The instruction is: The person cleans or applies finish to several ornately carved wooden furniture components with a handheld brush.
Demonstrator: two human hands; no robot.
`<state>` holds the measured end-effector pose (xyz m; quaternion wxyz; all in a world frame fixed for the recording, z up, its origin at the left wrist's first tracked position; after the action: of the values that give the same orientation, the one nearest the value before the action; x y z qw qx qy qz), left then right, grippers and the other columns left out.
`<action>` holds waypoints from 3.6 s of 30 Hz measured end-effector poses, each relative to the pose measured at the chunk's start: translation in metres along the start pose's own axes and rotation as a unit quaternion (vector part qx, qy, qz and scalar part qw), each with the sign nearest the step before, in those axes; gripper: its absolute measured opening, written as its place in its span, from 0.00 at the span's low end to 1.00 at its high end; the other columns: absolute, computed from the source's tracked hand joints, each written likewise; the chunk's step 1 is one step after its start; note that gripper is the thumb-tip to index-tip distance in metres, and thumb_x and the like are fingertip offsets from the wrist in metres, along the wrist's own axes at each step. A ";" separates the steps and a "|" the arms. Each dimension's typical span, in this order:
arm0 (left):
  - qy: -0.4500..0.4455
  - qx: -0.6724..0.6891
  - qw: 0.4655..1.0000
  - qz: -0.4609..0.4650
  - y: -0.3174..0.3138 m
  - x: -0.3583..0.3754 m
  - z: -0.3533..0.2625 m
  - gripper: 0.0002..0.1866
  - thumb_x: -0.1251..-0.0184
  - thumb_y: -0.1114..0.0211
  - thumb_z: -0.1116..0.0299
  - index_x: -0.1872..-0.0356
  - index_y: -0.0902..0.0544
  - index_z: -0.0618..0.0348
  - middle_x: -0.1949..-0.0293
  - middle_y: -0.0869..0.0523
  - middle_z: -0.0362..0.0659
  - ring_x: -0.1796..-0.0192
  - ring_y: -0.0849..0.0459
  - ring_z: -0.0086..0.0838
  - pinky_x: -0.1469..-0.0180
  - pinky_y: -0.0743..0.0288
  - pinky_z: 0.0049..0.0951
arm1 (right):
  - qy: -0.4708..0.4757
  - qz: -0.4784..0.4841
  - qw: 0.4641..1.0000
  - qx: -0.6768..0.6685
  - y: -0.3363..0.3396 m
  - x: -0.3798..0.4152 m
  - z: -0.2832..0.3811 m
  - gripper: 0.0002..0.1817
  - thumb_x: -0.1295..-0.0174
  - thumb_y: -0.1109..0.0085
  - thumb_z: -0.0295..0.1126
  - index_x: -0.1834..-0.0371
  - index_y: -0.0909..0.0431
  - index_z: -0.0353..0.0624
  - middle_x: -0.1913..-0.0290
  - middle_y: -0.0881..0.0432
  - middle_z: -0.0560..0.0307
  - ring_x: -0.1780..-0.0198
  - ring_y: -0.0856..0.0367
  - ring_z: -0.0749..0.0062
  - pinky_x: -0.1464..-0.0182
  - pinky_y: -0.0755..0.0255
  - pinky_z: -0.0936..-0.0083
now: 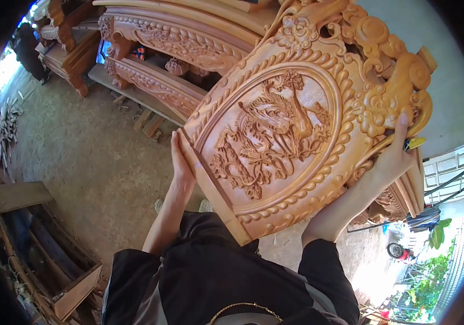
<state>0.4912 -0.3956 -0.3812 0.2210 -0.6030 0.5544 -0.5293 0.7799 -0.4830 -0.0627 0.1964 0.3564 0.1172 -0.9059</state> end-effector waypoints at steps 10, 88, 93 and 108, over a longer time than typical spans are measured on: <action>-0.167 0.048 0.981 0.089 -0.040 0.036 -0.047 0.37 0.27 0.44 0.35 0.33 0.27 0.58 0.41 0.18 0.48 0.38 0.19 0.38 0.31 0.28 0.36 | -0.122 -0.057 0.980 -0.144 0.058 0.007 -0.056 0.42 0.34 0.33 0.53 0.33 0.31 0.23 0.38 0.22 0.41 0.44 0.17 0.59 0.43 0.20 0.67; 0.212 0.067 0.959 0.175 0.066 0.045 0.006 0.37 0.24 0.49 0.36 0.29 0.29 0.57 0.37 0.17 0.49 0.41 0.14 0.37 0.38 0.19 0.41 | -0.204 -0.015 0.965 -0.166 -0.019 0.123 -0.118 0.37 0.24 0.59 0.60 0.24 0.42 0.44 0.26 0.34 0.48 0.27 0.34 0.52 0.25 0.38 0.53; 0.188 0.083 0.966 0.158 0.089 0.045 0.026 0.41 0.25 0.51 0.32 0.26 0.32 0.57 0.33 0.21 0.49 0.36 0.18 0.40 0.32 0.24 0.45 | -0.146 0.000 0.982 -0.120 -0.015 0.107 -0.129 0.36 0.24 0.58 0.59 0.25 0.40 0.44 0.27 0.33 0.47 0.28 0.32 0.52 0.26 0.37 0.54; 0.016 -0.058 0.997 0.053 0.149 0.047 0.028 0.40 0.23 0.52 0.35 0.25 0.34 0.59 0.30 0.24 0.48 0.32 0.21 0.39 0.29 0.28 0.40 | 0.010 -0.033 0.999 0.031 0.038 0.027 -0.238 0.33 0.24 0.56 0.57 0.28 0.35 0.42 0.30 0.30 0.45 0.31 0.29 0.53 0.29 0.34 0.55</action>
<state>0.4432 -0.4897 -0.4995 0.2039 -0.5760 0.6189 -0.4936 0.9208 -0.4406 -0.2550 0.1543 0.3673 0.1032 -0.9114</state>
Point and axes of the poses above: each hand's wrist, its own x-axis away from the middle knuckle, its own y-axis out of the back of the hand, z = x × y, the point moved 2 cm from there along -x, towards the middle knuckle
